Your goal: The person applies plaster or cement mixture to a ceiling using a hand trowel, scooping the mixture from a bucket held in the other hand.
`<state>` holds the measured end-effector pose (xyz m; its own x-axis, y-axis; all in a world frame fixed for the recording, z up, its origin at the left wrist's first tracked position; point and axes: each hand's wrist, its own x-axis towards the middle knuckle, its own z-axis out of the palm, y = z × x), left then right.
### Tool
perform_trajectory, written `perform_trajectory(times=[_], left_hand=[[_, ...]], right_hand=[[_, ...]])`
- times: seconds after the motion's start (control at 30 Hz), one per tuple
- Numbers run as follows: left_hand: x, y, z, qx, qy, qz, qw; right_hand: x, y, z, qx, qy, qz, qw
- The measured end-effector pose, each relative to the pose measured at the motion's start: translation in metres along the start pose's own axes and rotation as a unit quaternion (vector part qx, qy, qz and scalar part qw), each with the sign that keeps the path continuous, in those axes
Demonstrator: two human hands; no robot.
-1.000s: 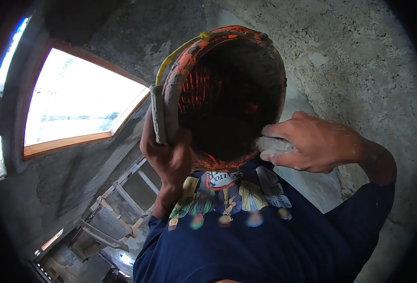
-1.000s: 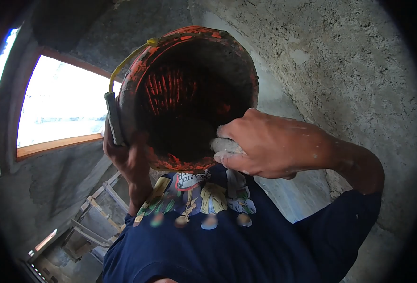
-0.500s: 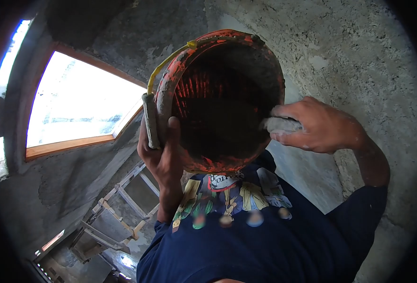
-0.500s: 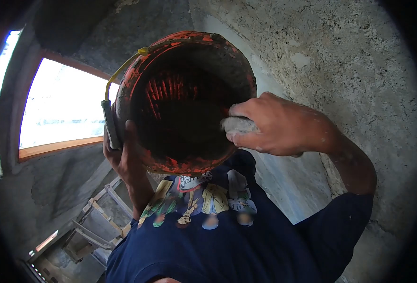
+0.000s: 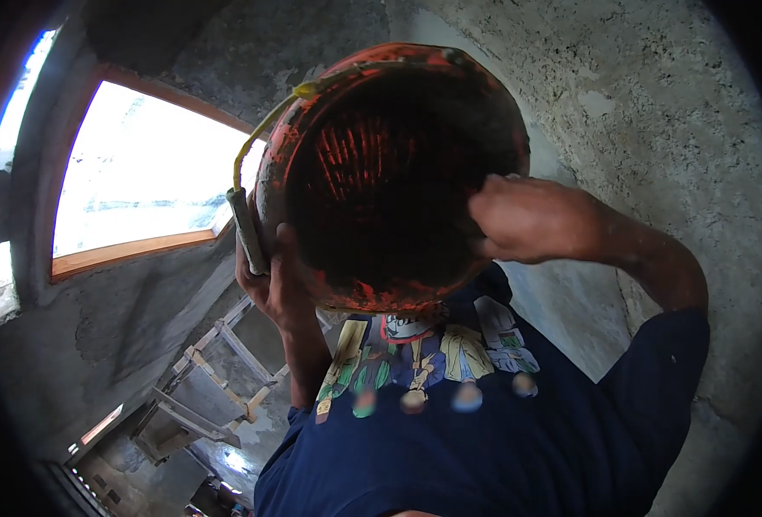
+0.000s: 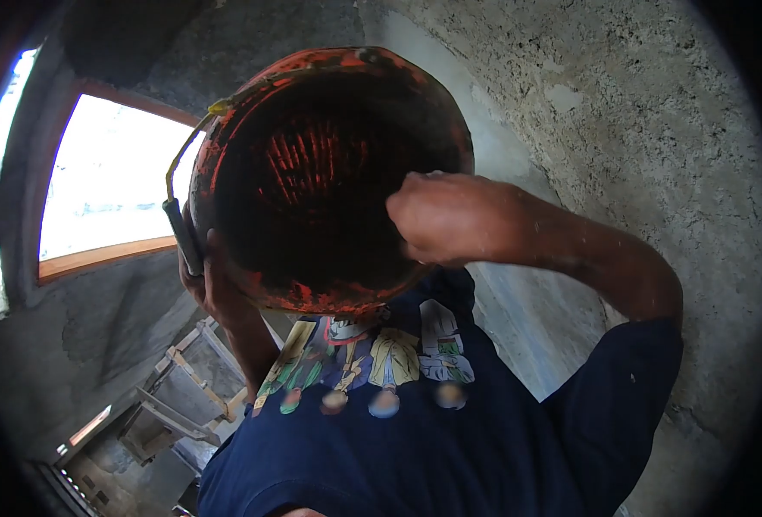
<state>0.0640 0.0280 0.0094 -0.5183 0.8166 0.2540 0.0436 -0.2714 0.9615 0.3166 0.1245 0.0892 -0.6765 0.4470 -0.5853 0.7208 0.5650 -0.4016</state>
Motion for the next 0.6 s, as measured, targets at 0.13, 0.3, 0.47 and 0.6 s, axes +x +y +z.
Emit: perform_trajectory(times=[0.13,0.3,0.47,0.6], left_hand=[[-0.002,-0.001,-0.003,0.024,-0.015,0.005,1.0],[-0.002,-0.014,-0.009,-0.027,0.005,-0.02,0.999],[0.001,-0.014,-0.009,-0.068,0.039,-0.043,0.996],[-0.001,-0.015,-0.007,-0.088,0.05,-0.05,0.994]], right_hand=[[0.022,0.016,0.01,-0.129,-0.043,-0.176,0.975],[0.032,0.006,0.033,-0.086,0.074,-0.236,0.965],[0.034,-0.009,0.021,0.117,0.002,-0.044,0.992],[0.023,-0.029,0.011,0.303,0.014,0.046,0.952]])
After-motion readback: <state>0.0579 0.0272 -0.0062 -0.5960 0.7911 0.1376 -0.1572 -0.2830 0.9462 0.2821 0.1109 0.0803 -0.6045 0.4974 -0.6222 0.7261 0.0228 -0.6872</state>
